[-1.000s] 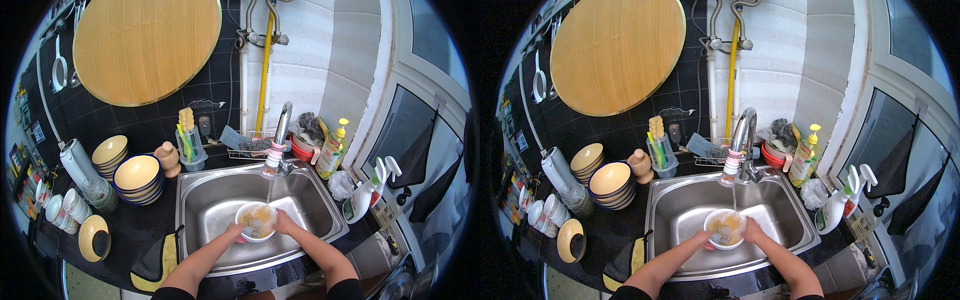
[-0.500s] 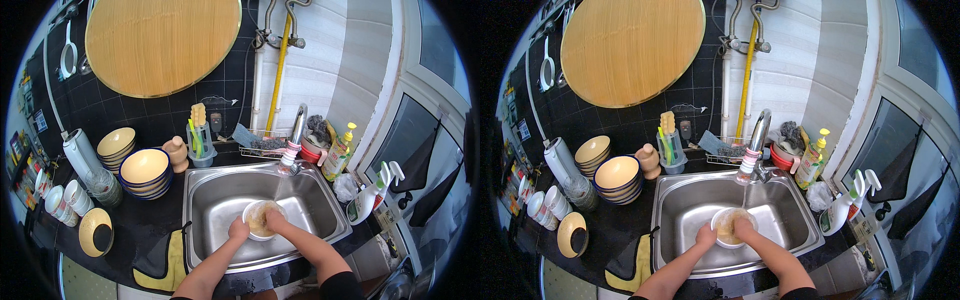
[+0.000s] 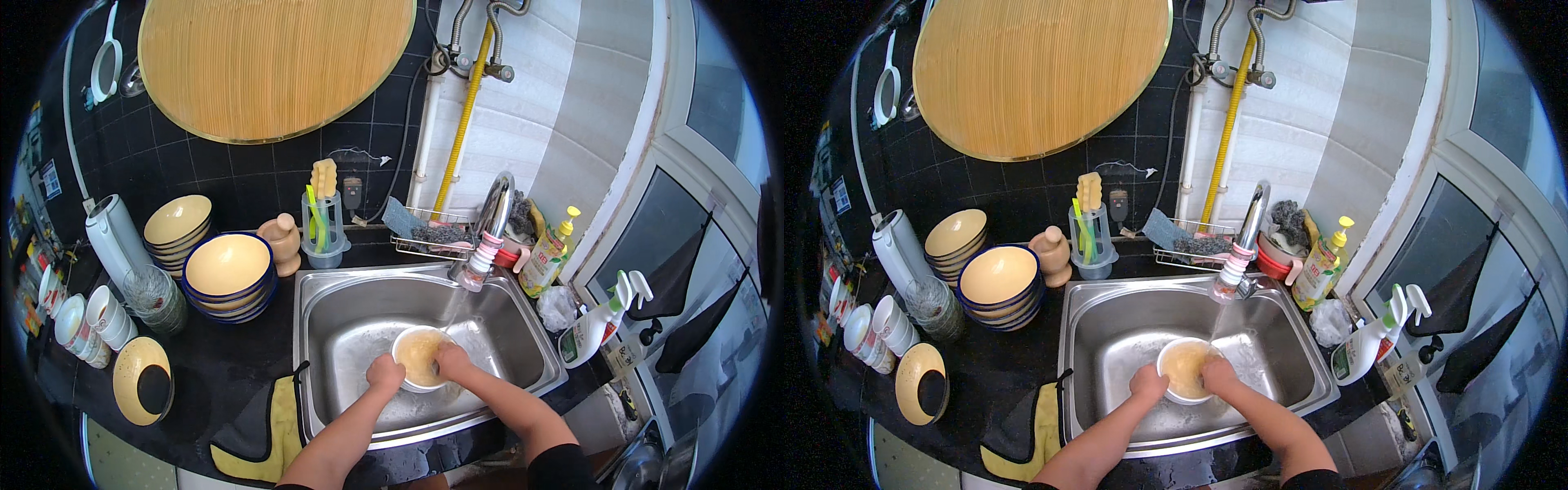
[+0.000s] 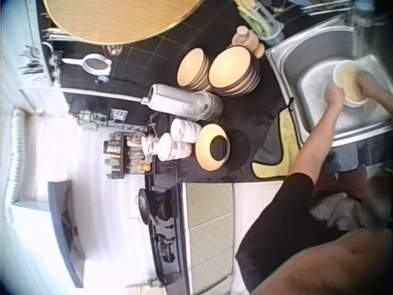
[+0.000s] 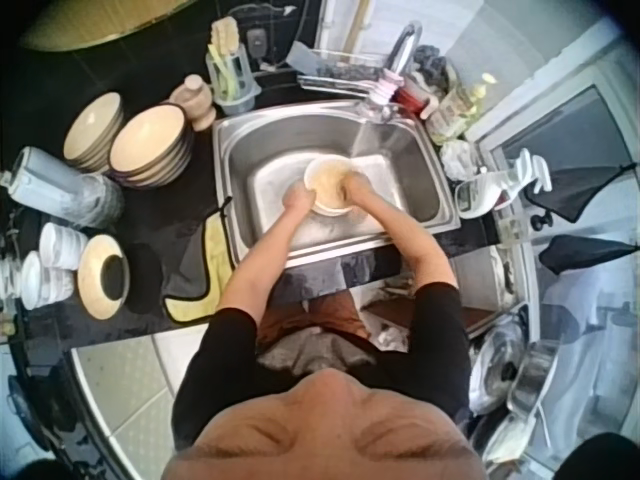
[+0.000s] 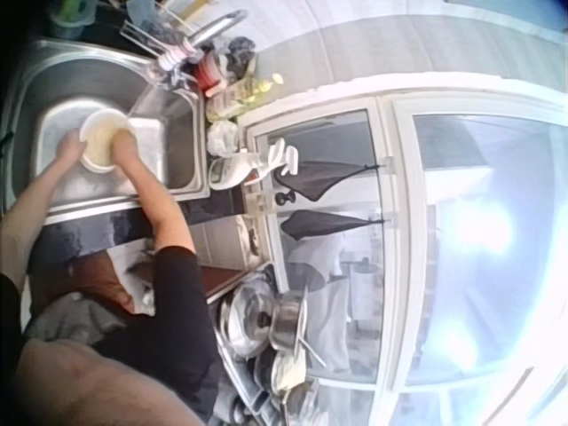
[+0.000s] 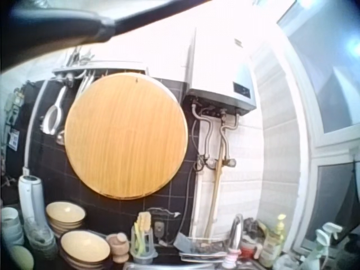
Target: The person washes multiple bowls one by one in a kitchen sink using a sponge and running water. They scrub the interior and exterior of each bowl, rinse thoroughly, and place the cleaned bowls into a stack on the countertop to the left of the sink.
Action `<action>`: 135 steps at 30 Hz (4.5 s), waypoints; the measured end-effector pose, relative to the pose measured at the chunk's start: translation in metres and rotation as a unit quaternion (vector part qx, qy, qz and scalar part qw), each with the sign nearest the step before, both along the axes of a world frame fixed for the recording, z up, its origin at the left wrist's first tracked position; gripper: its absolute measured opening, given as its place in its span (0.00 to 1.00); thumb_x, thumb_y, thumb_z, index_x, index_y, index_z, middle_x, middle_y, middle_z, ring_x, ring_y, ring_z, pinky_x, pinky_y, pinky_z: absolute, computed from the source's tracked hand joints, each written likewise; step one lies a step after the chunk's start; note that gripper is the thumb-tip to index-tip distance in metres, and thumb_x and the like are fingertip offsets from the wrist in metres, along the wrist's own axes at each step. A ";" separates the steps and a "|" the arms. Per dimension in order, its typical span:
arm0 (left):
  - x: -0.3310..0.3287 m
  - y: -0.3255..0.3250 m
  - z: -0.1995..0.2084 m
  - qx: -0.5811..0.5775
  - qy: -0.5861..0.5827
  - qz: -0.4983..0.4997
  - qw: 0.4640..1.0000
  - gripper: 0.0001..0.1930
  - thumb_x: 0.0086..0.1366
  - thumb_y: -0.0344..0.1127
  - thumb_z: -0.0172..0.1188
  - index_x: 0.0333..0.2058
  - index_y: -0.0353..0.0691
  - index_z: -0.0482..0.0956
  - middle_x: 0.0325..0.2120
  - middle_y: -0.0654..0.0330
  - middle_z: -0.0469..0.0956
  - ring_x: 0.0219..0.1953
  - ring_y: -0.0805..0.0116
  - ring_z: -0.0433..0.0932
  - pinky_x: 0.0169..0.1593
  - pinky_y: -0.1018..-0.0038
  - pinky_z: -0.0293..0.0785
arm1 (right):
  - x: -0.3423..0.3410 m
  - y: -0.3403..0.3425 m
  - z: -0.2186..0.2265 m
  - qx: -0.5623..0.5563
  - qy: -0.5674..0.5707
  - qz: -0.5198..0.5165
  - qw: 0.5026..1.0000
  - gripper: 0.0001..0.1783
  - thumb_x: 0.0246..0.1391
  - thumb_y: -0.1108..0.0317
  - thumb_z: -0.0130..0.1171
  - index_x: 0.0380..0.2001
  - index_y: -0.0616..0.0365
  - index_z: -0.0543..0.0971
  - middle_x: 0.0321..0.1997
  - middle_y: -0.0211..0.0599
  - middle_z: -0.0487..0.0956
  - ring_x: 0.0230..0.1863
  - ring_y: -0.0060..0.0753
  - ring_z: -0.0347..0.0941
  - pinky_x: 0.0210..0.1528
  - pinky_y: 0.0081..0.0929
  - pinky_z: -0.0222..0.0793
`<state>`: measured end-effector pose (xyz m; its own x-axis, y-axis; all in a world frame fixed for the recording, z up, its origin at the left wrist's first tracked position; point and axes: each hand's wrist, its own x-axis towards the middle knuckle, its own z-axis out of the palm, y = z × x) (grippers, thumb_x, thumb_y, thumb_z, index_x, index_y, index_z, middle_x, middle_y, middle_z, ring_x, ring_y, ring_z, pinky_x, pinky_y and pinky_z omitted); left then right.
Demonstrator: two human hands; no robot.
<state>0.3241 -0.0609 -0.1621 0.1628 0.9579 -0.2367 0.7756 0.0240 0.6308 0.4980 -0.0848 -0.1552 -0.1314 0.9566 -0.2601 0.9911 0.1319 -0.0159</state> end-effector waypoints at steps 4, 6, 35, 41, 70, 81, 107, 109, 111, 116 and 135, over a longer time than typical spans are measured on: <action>0.002 0.005 -0.004 -0.001 -0.010 -0.001 1.000 0.15 0.46 0.42 0.53 0.31 0.39 0.77 0.31 0.48 0.75 0.36 0.53 0.74 0.40 0.63 0.69 | -0.015 0.017 -0.027 0.171 0.159 -0.005 0.972 0.23 0.35 0.72 0.52 0.41 0.60 0.69 0.46 0.49 0.65 0.47 0.49 0.63 0.50 0.34 0.59; 0.001 0.005 0.002 0.014 -0.029 -0.001 0.999 0.15 0.46 0.41 0.53 0.30 0.37 0.76 0.30 0.46 0.75 0.36 0.51 0.74 0.40 0.63 0.70 | -0.038 0.013 -0.020 0.192 0.271 0.004 0.943 0.22 0.36 0.73 0.51 0.41 0.61 0.68 0.44 0.51 0.66 0.47 0.50 0.62 0.51 0.34 0.59; 0.017 0.001 0.026 -0.080 -0.416 0.042 0.905 0.23 0.46 0.27 0.50 0.43 0.28 0.58 0.32 0.48 0.69 0.26 0.57 0.76 0.23 0.69 0.77 | 0.029 -0.013 0.024 0.268 0.349 -0.320 0.839 0.15 0.48 0.65 0.46 0.36 0.67 0.68 0.32 0.59 0.72 0.37 0.57 0.68 0.38 0.41 0.64; 0.020 -0.007 0.028 -0.252 -0.528 0.001 0.811 0.31 0.44 0.25 0.45 0.50 0.31 0.48 0.43 0.43 0.62 0.37 0.47 0.72 0.31 0.59 0.78 | 0.026 -0.011 0.023 0.286 0.280 -0.243 0.884 0.16 0.44 0.71 0.48 0.39 0.67 0.69 0.35 0.54 0.73 0.39 0.52 0.69 0.40 0.37 0.64; 0.014 0.007 0.007 -0.240 -0.625 0.034 0.742 0.31 0.59 0.54 0.45 0.52 0.42 0.47 0.48 0.48 0.58 0.47 0.50 0.66 0.34 0.55 0.76 | -0.025 0.011 0.023 0.029 0.346 0.146 0.926 0.23 0.53 0.55 0.39 0.48 0.55 0.66 0.60 0.46 0.54 0.61 0.45 0.48 0.60 0.29 0.46; 0.016 0.006 0.015 -0.284 -0.608 0.002 0.741 0.31 0.60 0.57 0.39 0.54 0.42 0.48 0.52 0.48 0.56 0.47 0.51 0.67 0.37 0.53 0.74 | -0.003 0.004 0.048 0.103 -0.017 0.082 0.991 0.22 0.50 0.52 0.41 0.42 0.55 0.72 0.50 0.43 0.67 0.56 0.44 0.55 0.58 0.36 0.46; 0.025 0.013 0.035 -0.280 -0.513 0.031 0.811 0.36 0.54 0.68 0.36 0.49 0.43 0.61 0.45 0.60 0.66 0.44 0.63 0.68 0.45 0.66 0.63 | 0.020 0.002 0.046 0.254 0.785 -0.343 0.449 0.18 0.48 0.54 0.55 0.24 0.61 0.75 0.22 0.31 0.75 0.22 0.25 0.69 0.25 0.23 0.65; 0.027 0.015 0.046 -0.308 -0.568 0.024 0.763 0.33 0.55 0.65 0.37 0.50 0.45 0.62 0.47 0.60 0.67 0.49 0.63 0.66 0.47 0.63 0.65 | 0.030 0.007 0.033 0.230 0.823 -0.343 0.391 0.19 0.48 0.55 0.55 0.31 0.63 0.72 0.29 0.36 0.75 0.27 0.27 0.71 0.29 0.24 0.67; 0.030 0.019 0.052 -0.282 -0.615 0.002 0.737 0.31 0.56 0.63 0.40 0.49 0.44 0.63 0.46 0.59 0.67 0.49 0.63 0.66 0.48 0.63 0.65 | 0.036 0.010 0.025 0.203 0.850 -0.347 0.340 0.22 0.49 0.55 0.54 0.36 0.65 0.70 0.34 0.40 0.74 0.31 0.29 0.71 0.32 0.24 0.68; 0.037 0.019 0.045 -0.258 -0.679 0.025 0.687 0.28 0.59 0.56 0.44 0.47 0.38 0.64 0.44 0.56 0.69 0.47 0.64 0.68 0.47 0.66 0.66 | 0.034 0.009 0.031 0.210 0.800 -0.467 0.312 0.27 0.50 0.55 0.52 0.45 0.68 0.65 0.38 0.44 0.73 0.38 0.32 0.70 0.39 0.24 0.67; 0.044 0.007 0.055 -0.030 -0.454 0.137 0.880 0.32 0.59 0.61 0.38 0.16 0.33 0.69 0.17 0.61 0.68 0.22 0.74 0.63 0.28 0.72 0.62 | 0.010 0.026 0.089 0.320 0.349 -0.110 0.874 0.16 0.46 0.63 0.46 0.38 0.53 0.75 0.45 0.37 0.72 0.49 0.39 0.63 0.51 0.33 0.57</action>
<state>0.3677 -0.0534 -0.1066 0.0760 0.9808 -0.1795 -0.0874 0.1858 0.9787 0.5085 -0.0590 -0.0659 0.1603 0.8989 0.4078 0.7722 0.1431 -0.6191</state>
